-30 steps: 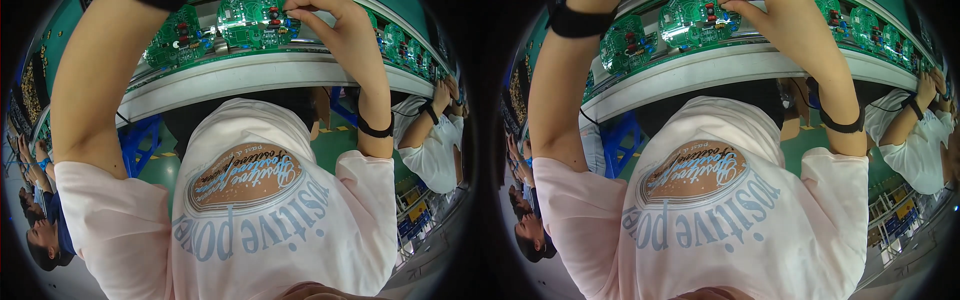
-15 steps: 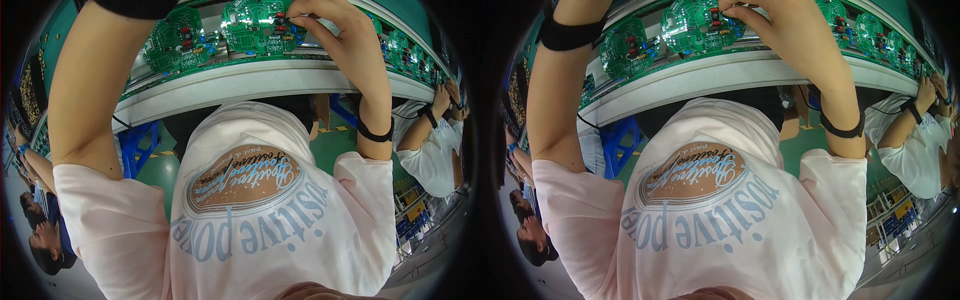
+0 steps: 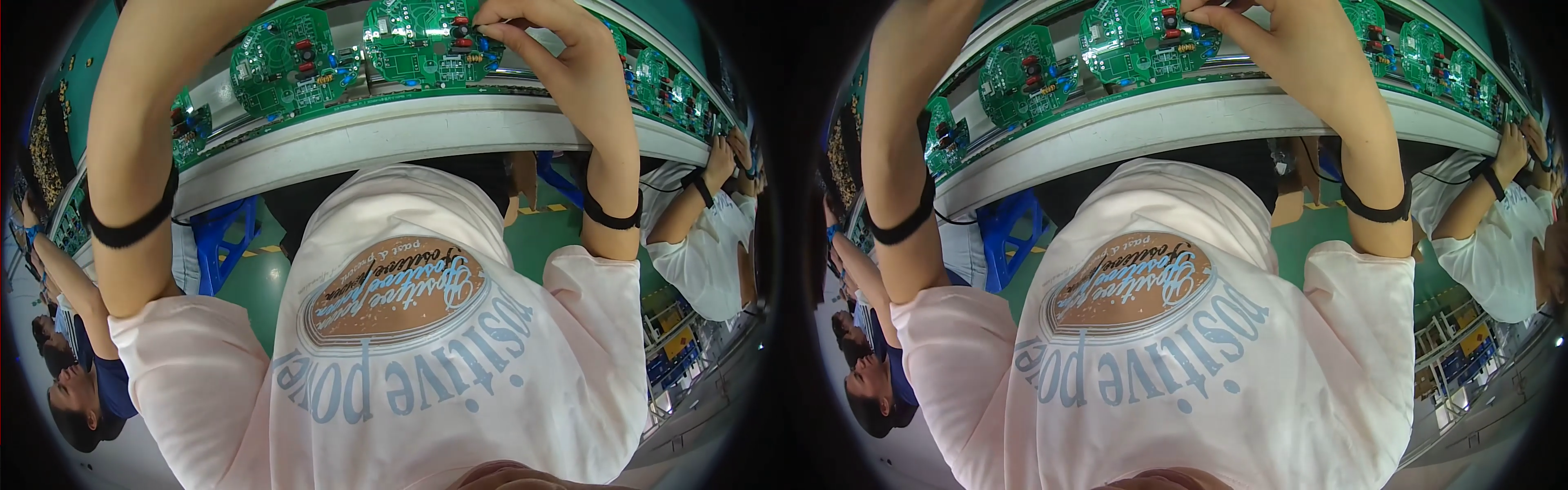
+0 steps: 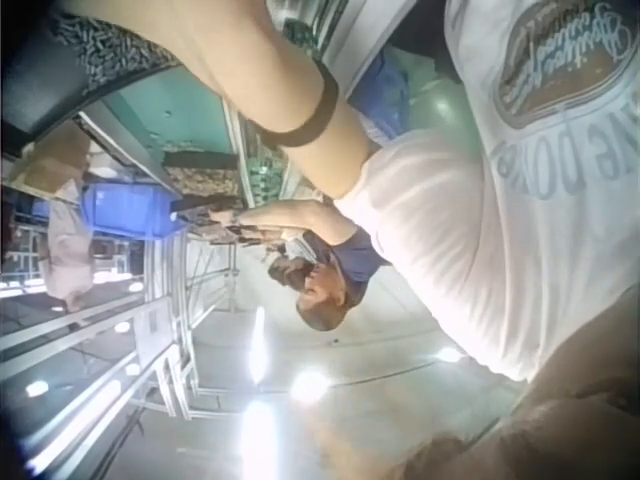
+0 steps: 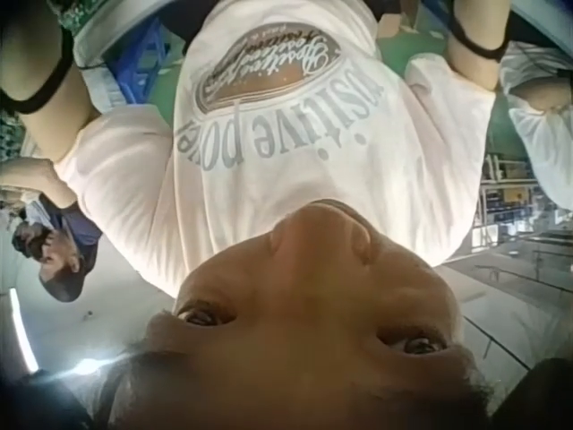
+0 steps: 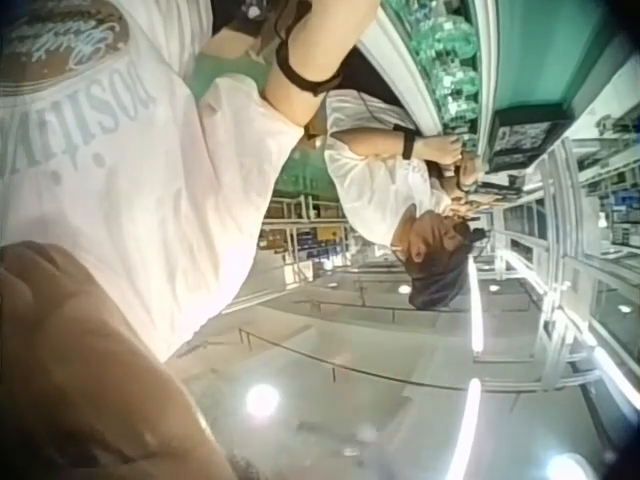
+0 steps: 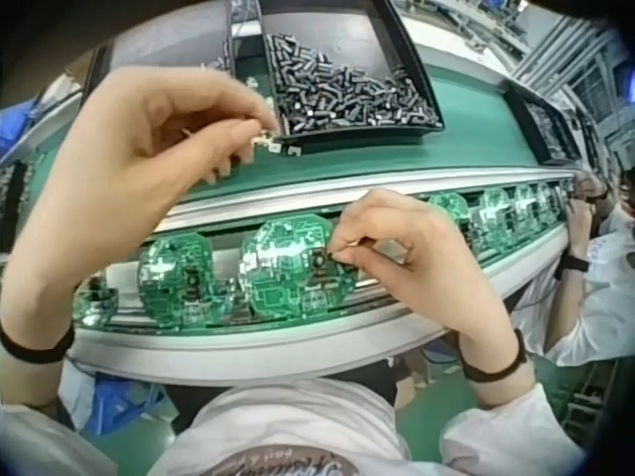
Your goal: The person picks up components from a tray and inserts them into circuit boards on a conveyor belt, handling the pieces one at a time.
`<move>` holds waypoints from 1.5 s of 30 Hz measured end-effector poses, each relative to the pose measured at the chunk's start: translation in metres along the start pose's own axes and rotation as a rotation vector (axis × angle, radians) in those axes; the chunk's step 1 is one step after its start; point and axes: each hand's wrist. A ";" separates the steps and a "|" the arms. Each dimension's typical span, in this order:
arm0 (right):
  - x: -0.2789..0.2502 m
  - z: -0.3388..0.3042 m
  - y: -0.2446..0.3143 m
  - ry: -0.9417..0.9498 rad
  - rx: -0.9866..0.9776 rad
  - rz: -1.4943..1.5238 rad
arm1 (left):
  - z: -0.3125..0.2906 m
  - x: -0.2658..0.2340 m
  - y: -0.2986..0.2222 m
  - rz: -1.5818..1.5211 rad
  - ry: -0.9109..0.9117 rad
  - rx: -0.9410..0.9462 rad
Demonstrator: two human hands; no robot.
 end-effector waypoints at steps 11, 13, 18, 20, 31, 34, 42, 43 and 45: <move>-0.003 -0.004 -0.007 -0.017 0.005 -0.010 | -0.074 0.001 -0.015 -0.475 0.134 -0.309; -0.003 -0.003 -0.007 -0.019 0.009 -0.008 | -0.087 0.000 0.009 -0.490 0.150 -0.221; -0.006 -0.002 -0.010 -0.012 -0.025 -0.006 | -0.097 0.003 0.030 -0.526 0.208 -0.135; -0.007 -0.002 -0.011 -0.002 -0.034 -0.016 | -0.098 0.005 0.030 -0.549 0.218 -0.152; -0.009 -0.002 -0.010 0.015 -0.032 -0.005 | -0.100 0.012 0.030 -0.567 0.203 -0.149; -0.011 -0.002 -0.007 0.018 -0.049 -0.046 | -0.099 0.013 0.028 -0.615 0.215 -0.174; 0.021 0.018 -0.070 -0.235 -0.752 0.365 | -0.101 0.009 0.033 -0.727 0.273 -0.276; 0.021 0.018 -0.070 -0.239 -0.755 0.358 | -0.101 0.009 0.035 -0.749 0.285 -0.296; 0.021 0.018 -0.070 -0.243 -0.760 0.354 | -0.103 0.010 0.036 -0.766 0.280 -0.310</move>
Point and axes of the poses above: each hand's wrist, its own z-axis towards the middle knuckle, its own x-axis out of the palm, y = z × x, and after that the axes turned 11 degrees about y, right-handed
